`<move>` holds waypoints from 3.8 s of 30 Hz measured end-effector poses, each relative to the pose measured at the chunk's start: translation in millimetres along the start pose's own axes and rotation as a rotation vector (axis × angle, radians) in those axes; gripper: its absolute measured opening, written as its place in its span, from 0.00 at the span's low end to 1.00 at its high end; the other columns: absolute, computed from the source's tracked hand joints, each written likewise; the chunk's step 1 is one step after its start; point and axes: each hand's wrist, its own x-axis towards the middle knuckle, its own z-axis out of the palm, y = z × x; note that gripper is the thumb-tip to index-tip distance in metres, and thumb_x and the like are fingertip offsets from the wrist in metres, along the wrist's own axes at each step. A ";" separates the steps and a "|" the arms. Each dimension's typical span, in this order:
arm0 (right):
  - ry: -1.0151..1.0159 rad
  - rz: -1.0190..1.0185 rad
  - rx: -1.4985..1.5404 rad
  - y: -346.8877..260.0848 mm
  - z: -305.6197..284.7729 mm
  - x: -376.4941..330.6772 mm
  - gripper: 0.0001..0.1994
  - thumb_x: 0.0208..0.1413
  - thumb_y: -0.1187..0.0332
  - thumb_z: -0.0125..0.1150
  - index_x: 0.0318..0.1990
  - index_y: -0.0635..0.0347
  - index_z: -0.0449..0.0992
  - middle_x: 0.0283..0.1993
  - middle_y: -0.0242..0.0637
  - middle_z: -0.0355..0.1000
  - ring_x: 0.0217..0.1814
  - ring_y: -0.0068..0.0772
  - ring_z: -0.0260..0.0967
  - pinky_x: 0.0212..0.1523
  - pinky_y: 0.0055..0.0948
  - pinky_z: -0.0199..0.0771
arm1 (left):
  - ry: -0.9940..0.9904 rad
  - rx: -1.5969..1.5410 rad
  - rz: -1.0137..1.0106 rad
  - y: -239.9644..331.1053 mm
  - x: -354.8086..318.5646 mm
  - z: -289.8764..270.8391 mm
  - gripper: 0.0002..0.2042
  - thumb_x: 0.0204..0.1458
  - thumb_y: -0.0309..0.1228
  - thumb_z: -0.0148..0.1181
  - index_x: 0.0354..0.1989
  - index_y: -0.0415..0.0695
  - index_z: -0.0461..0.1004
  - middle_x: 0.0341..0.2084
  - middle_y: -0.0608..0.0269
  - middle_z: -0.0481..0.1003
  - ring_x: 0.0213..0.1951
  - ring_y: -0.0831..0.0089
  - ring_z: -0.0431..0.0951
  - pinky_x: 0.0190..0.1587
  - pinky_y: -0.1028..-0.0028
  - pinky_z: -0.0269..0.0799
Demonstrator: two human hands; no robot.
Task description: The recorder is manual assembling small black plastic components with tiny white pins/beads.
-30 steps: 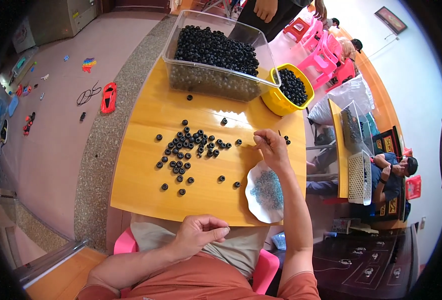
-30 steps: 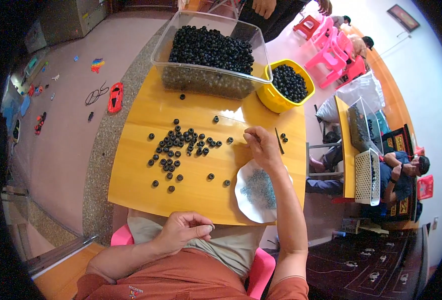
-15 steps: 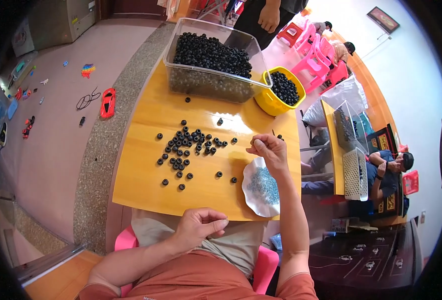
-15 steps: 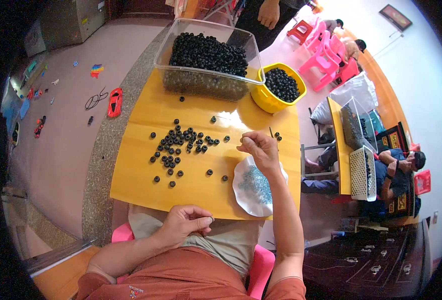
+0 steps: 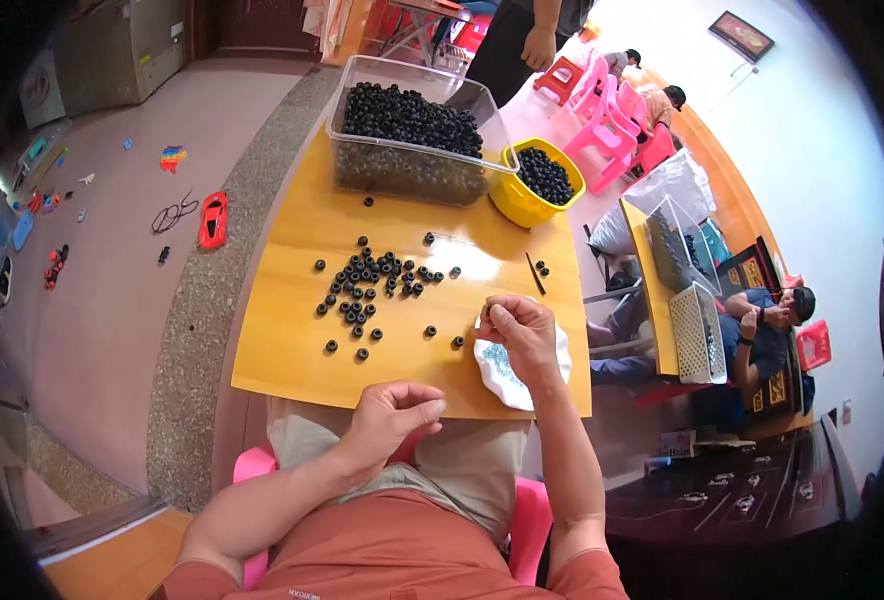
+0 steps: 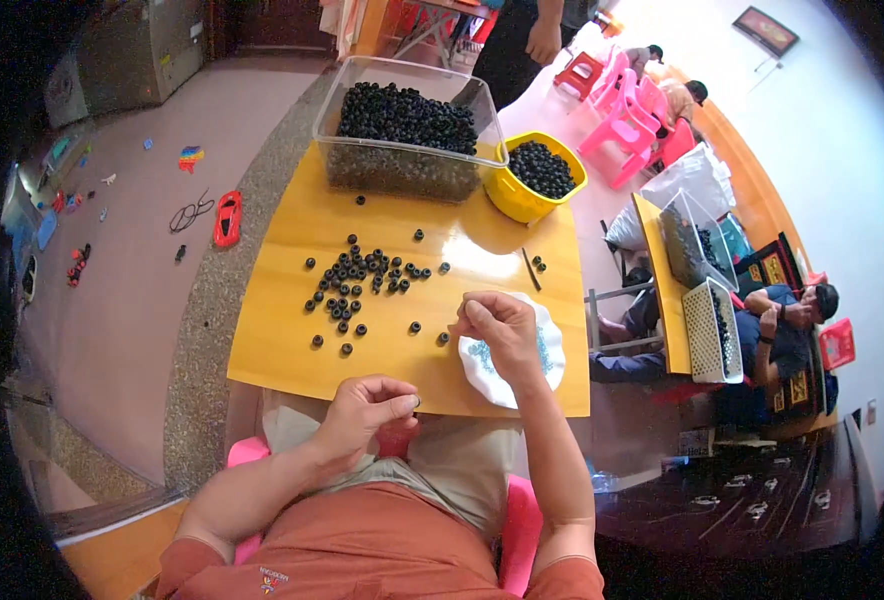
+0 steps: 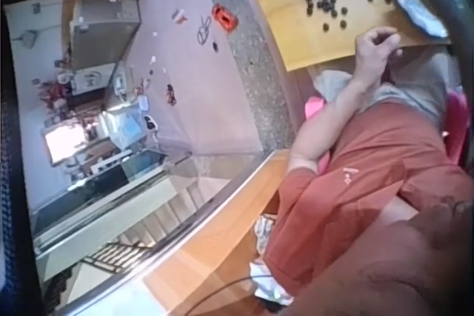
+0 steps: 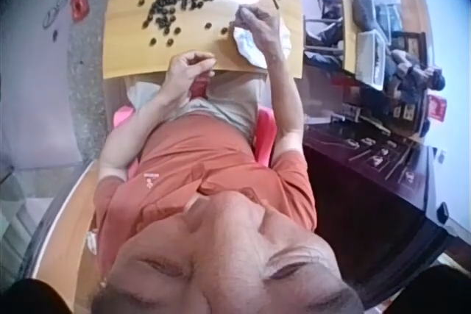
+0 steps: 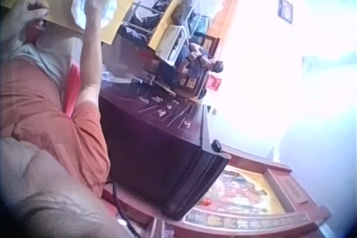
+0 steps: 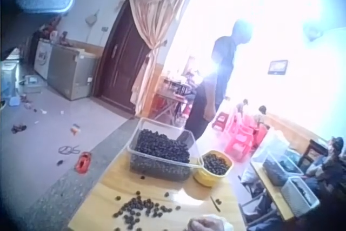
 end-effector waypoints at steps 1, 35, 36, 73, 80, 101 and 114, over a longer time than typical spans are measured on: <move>-0.002 -0.001 0.014 -0.5 1.5 -4.8 0.09 0.59 0.72 0.59 0.44 0.68 0.76 0.35 0.35 0.76 0.35 0.25 0.76 0.41 0.28 0.80 | 0.005 0.021 0.015 -0.2 0.0 -0.5 0.07 0.53 0.24 0.62 0.40 0.36 0.76 0.31 0.63 0.77 0.31 0.77 0.78 0.37 0.78 0.77; 0.064 -0.104 0.115 12.9 35.6 -81.3 0.08 0.56 0.79 0.59 0.43 0.69 0.73 0.36 0.37 0.75 0.36 0.27 0.75 0.44 0.34 0.81 | -0.058 0.054 0.089 -7.4 1.1 -4.0 0.06 0.54 0.25 0.61 0.39 0.38 0.76 0.32 0.64 0.77 0.31 0.78 0.78 0.38 0.78 0.78; 0.073 -0.094 0.130 14.1 35.9 -82.1 0.07 0.56 0.80 0.59 0.42 0.69 0.73 0.36 0.37 0.75 0.36 0.28 0.76 0.44 0.34 0.81 | -0.057 0.054 0.087 -8.0 1.4 -4.0 0.06 0.54 0.25 0.61 0.39 0.38 0.76 0.32 0.64 0.77 0.31 0.78 0.78 0.38 0.78 0.78; 0.061 -0.128 0.116 35.4 35.9 -90.8 0.08 0.60 0.74 0.57 0.43 0.71 0.74 0.33 0.35 0.73 0.35 0.27 0.76 0.45 0.36 0.82 | -0.065 0.073 0.100 -8.2 1.8 -3.6 0.07 0.54 0.26 0.63 0.39 0.37 0.76 0.32 0.63 0.77 0.31 0.78 0.78 0.37 0.79 0.78; 0.078 -0.105 0.120 39.8 35.5 -91.9 0.08 0.60 0.75 0.57 0.45 0.70 0.74 0.34 0.34 0.73 0.36 0.27 0.75 0.46 0.36 0.82 | -0.068 0.068 0.103 -8.1 2.2 -3.9 0.07 0.54 0.26 0.63 0.39 0.37 0.76 0.32 0.63 0.77 0.31 0.78 0.78 0.37 0.79 0.78; 0.046 -0.112 0.124 34.9 37.0 -94.9 0.05 0.57 0.78 0.56 0.39 0.72 0.74 0.36 0.38 0.73 0.37 0.31 0.76 0.44 0.33 0.81 | -0.078 0.056 0.112 -10.2 2.6 -3.0 0.07 0.54 0.26 0.62 0.38 0.37 0.76 0.33 0.62 0.78 0.31 0.79 0.77 0.37 0.78 0.79; 0.055 -0.137 0.035 42.9 39.4 -96.8 0.09 0.60 0.74 0.57 0.45 0.69 0.74 0.38 0.34 0.73 0.38 0.30 0.76 0.43 0.29 0.81 | -0.083 0.068 0.098 -8.7 1.7 -2.9 0.07 0.54 0.26 0.62 0.39 0.37 0.76 0.34 0.61 0.78 0.32 0.78 0.78 0.38 0.78 0.78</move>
